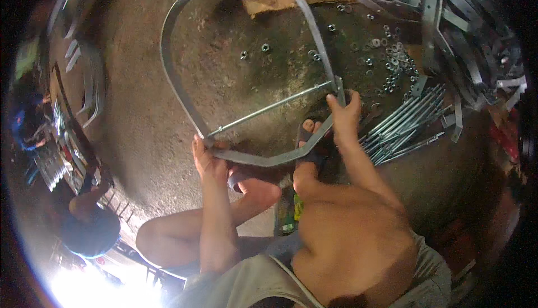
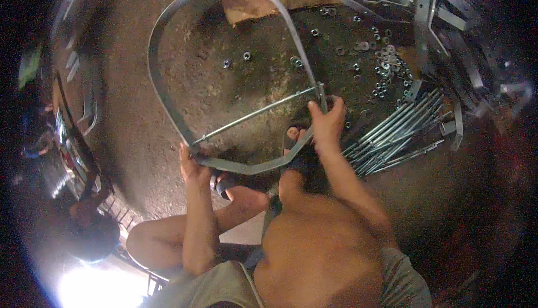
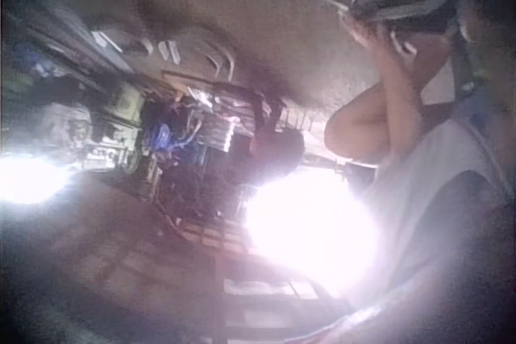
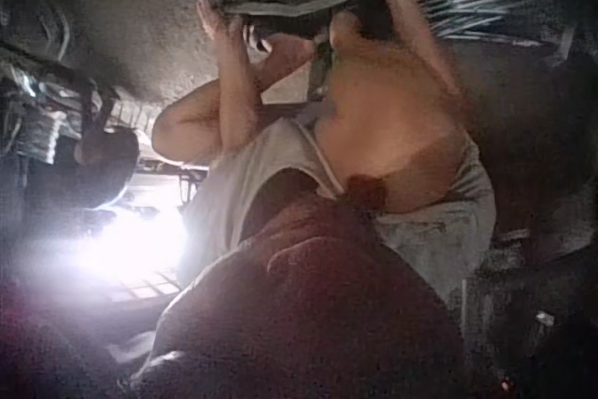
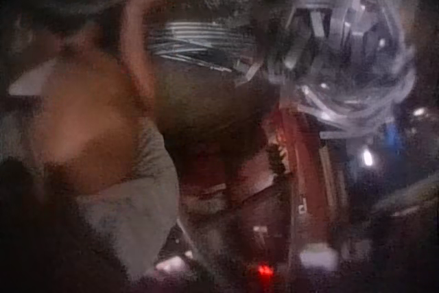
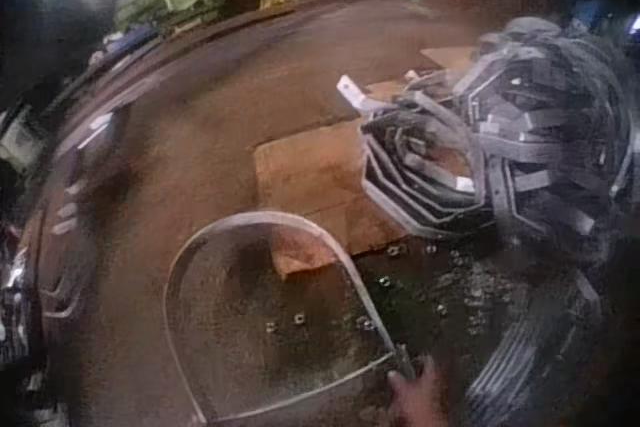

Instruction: The person sits on the floor and assembles a metal frame by inserting bolts and tightening nuts by hand. They handle multiple U-shaped metal pieces, aligning them and securing them with fasteners from a pile on the ground.

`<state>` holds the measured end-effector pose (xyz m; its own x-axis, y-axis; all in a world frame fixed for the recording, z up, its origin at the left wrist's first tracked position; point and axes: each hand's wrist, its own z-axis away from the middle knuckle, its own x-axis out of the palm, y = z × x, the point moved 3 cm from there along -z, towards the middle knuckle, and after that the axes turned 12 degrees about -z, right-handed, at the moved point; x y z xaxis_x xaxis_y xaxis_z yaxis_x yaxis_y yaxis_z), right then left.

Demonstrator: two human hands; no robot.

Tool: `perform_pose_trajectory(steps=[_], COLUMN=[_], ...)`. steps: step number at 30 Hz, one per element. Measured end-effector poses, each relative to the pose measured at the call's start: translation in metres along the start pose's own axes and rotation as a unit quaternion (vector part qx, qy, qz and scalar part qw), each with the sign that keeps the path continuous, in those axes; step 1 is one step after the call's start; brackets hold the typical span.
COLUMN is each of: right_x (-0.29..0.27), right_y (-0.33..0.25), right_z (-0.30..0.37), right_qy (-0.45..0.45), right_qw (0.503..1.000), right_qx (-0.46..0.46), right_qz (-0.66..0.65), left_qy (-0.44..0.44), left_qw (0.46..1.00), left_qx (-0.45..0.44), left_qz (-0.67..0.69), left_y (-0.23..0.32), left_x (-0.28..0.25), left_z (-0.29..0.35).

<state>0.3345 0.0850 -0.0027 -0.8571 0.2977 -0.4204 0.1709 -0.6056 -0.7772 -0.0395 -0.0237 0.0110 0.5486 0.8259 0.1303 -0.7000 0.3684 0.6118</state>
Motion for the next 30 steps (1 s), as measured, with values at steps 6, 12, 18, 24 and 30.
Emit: perform_pose_trajectory(steps=[6, 12, 18, 24, 30], right_x=[0.020, 0.020, 0.027, 0.027, 0.047], right_y=[-0.095, -0.069, -0.065, -0.021, -0.024], right_z=[0.048, -0.032, -0.048, -0.065, -0.053], right_qy=[-0.041, -0.040, -0.056, -0.073, -0.060], right_qw=[0.959, 0.980, 0.979, 0.987, 0.987], right_qx=[-0.276, -0.181, -0.146, -0.143, -0.146], right_qz=[0.042, 0.069, 0.133, 0.010, 0.011], left_qy=[-0.054, -0.090, -0.092, -0.163, -0.201], left_qw=[0.979, 0.944, 0.931, 0.881, 0.863], left_qx=[0.124, 0.213, 0.282, 0.375, 0.379], left_qz=[-0.153, -0.236, -0.212, -0.236, -0.266], left_y=[0.078, 0.101, 0.087, 0.082, 0.098], left_x=[0.046, 0.087, 0.129, 0.161, 0.198], left_z=[0.073, 0.138, 0.168, 0.182, 0.212])
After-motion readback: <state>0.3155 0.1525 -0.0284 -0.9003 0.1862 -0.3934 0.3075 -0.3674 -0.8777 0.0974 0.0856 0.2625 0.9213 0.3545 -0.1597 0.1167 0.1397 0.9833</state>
